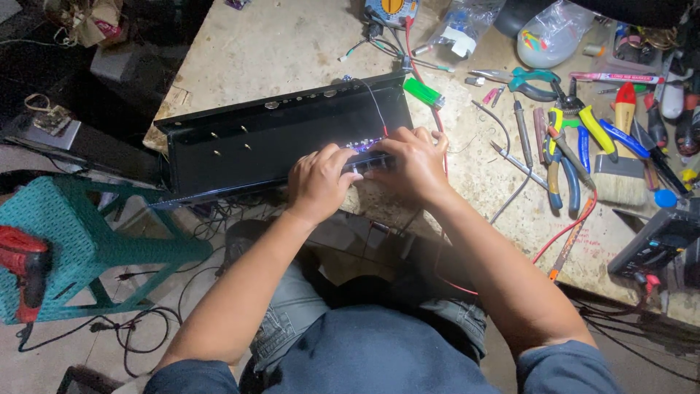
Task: Testing a circuit board with a multimeter and installing it into a metal chassis
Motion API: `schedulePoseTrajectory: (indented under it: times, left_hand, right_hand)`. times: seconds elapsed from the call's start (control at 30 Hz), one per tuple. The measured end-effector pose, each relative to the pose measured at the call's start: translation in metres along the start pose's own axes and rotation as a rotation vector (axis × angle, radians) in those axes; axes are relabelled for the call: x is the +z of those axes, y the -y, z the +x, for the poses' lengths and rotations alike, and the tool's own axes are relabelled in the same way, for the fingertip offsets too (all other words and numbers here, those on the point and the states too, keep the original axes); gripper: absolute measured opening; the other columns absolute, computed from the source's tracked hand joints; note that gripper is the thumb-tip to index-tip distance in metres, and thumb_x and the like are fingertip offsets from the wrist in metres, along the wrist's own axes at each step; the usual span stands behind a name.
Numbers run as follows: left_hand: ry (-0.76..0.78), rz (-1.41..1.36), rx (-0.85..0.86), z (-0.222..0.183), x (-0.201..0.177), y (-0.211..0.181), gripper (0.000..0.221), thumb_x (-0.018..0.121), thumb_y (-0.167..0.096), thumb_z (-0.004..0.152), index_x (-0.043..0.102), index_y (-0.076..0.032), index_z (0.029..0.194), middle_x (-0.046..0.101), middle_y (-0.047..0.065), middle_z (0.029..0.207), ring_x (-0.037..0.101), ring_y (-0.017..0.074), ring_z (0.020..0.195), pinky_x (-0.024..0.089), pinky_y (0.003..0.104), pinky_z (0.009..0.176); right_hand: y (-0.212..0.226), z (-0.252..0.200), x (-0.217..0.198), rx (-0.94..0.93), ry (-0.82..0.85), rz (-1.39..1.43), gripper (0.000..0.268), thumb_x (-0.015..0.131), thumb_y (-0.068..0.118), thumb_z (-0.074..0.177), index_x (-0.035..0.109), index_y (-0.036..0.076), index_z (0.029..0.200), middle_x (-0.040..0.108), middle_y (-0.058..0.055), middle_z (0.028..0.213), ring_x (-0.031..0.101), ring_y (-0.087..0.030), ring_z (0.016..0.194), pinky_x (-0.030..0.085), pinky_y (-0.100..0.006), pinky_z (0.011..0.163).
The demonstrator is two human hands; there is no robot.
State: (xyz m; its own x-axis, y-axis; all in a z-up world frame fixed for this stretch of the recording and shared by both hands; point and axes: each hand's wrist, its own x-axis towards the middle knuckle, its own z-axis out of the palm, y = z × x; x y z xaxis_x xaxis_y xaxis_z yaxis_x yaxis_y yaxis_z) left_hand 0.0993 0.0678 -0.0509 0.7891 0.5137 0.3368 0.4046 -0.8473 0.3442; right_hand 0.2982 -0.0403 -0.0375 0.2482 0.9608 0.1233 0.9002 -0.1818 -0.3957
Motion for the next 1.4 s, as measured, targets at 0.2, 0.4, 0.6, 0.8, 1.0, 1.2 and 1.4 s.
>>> schedulePoseTrajectory:
  times: [0.2, 0.4, 0.6, 0.8, 1.0, 1.2, 1.4]
  left_hand:
    - [0.003, -0.007, -0.025, 0.0, 0.001, -0.001, 0.039, 0.079, -0.032, 0.081, 0.066, -0.021, 0.117, 0.063, 0.003, 0.091, 0.07, 0.0343, 0.081, 0.056, 0.048, 0.073]
    - [0.026, 0.033, -0.018, -0.001, 0.003, 0.001, 0.039, 0.077, -0.034, 0.083, 0.066, -0.022, 0.118, 0.062, 0.003, 0.092, 0.07, 0.033, 0.084, 0.056, 0.047, 0.075]
    - [0.035, 0.018, -0.015, 0.0, 0.005, 0.005, 0.04, 0.076, -0.034, 0.083, 0.066, -0.021, 0.119, 0.062, 0.003, 0.092, 0.07, 0.0329, 0.084, 0.056, 0.047, 0.075]
    - [0.031, 0.022, -0.011, -0.001, 0.01, 0.006, 0.04, 0.075, -0.035, 0.085, 0.065, -0.021, 0.121, 0.062, 0.004, 0.093, 0.07, 0.0324, 0.085, 0.056, 0.047, 0.076]
    - [0.175, -0.359, -0.093, 0.016, -0.021, 0.015, 0.047, 0.083, -0.022, 0.083, 0.062, -0.009, 0.122, 0.06, 0.016, 0.102, 0.069, 0.041, 0.1, 0.058, 0.045, 0.087]
    - [0.457, -0.384, -0.313, 0.056, -0.01, 0.048, 0.026, 0.067, -0.032, 0.097, 0.075, -0.014, 0.113, 0.073, 0.014, 0.103, 0.07, 0.0334, 0.111, 0.055, 0.043, 0.097]
    - [0.603, -0.497, -0.532, 0.066, 0.01, 0.06, 0.028, 0.079, -0.035, 0.082, 0.08, -0.023, 0.108, 0.08, 0.004, 0.106, 0.073, 0.023, 0.111, 0.056, 0.034, 0.094]
  right_hand:
    - [0.002, -0.001, -0.003, 0.007, -0.004, 0.019, 0.048, 0.089, 0.046, 0.07, 0.072, 0.034, 0.113, 0.06, 0.004, 0.107, 0.053, -0.024, 0.106, 0.029, -0.06, 0.097]
    - [0.0, 0.0, 0.0, 0.01, -0.005, 0.025, 0.047, 0.088, 0.046, 0.07, 0.072, 0.034, 0.113, 0.06, 0.004, 0.107, 0.052, -0.024, 0.106, 0.029, -0.057, 0.093]
    - [0.0, 0.0, -0.002, -0.004, -0.003, 0.037, 0.048, 0.088, 0.046, 0.069, 0.072, 0.034, 0.113, 0.06, 0.004, 0.107, 0.051, -0.024, 0.105, 0.028, -0.055, 0.092]
    - [-0.001, -0.001, 0.0, -0.011, -0.009, 0.039, 0.05, 0.088, 0.046, 0.068, 0.072, 0.034, 0.113, 0.059, 0.005, 0.107, 0.051, -0.024, 0.105, 0.028, -0.057, 0.093]
    - [0.023, -0.007, 0.007, -0.076, -0.093, -0.048, 0.055, 0.09, 0.043, 0.067, 0.07, 0.03, 0.117, 0.06, 0.002, 0.108, 0.052, -0.024, 0.111, 0.024, -0.064, 0.103]
    - [0.015, -0.006, 0.037, -0.199, -0.189, 0.072, 0.053, 0.086, 0.029, 0.072, 0.07, 0.027, 0.122, 0.062, 0.002, 0.11, 0.057, -0.021, 0.11, 0.029, -0.049, 0.102]
    - [0.021, -0.007, 0.026, -0.213, -0.185, 0.139, 0.052, 0.086, 0.029, 0.074, 0.072, 0.028, 0.124, 0.064, 0.003, 0.11, 0.058, -0.021, 0.111, 0.03, -0.047, 0.1]
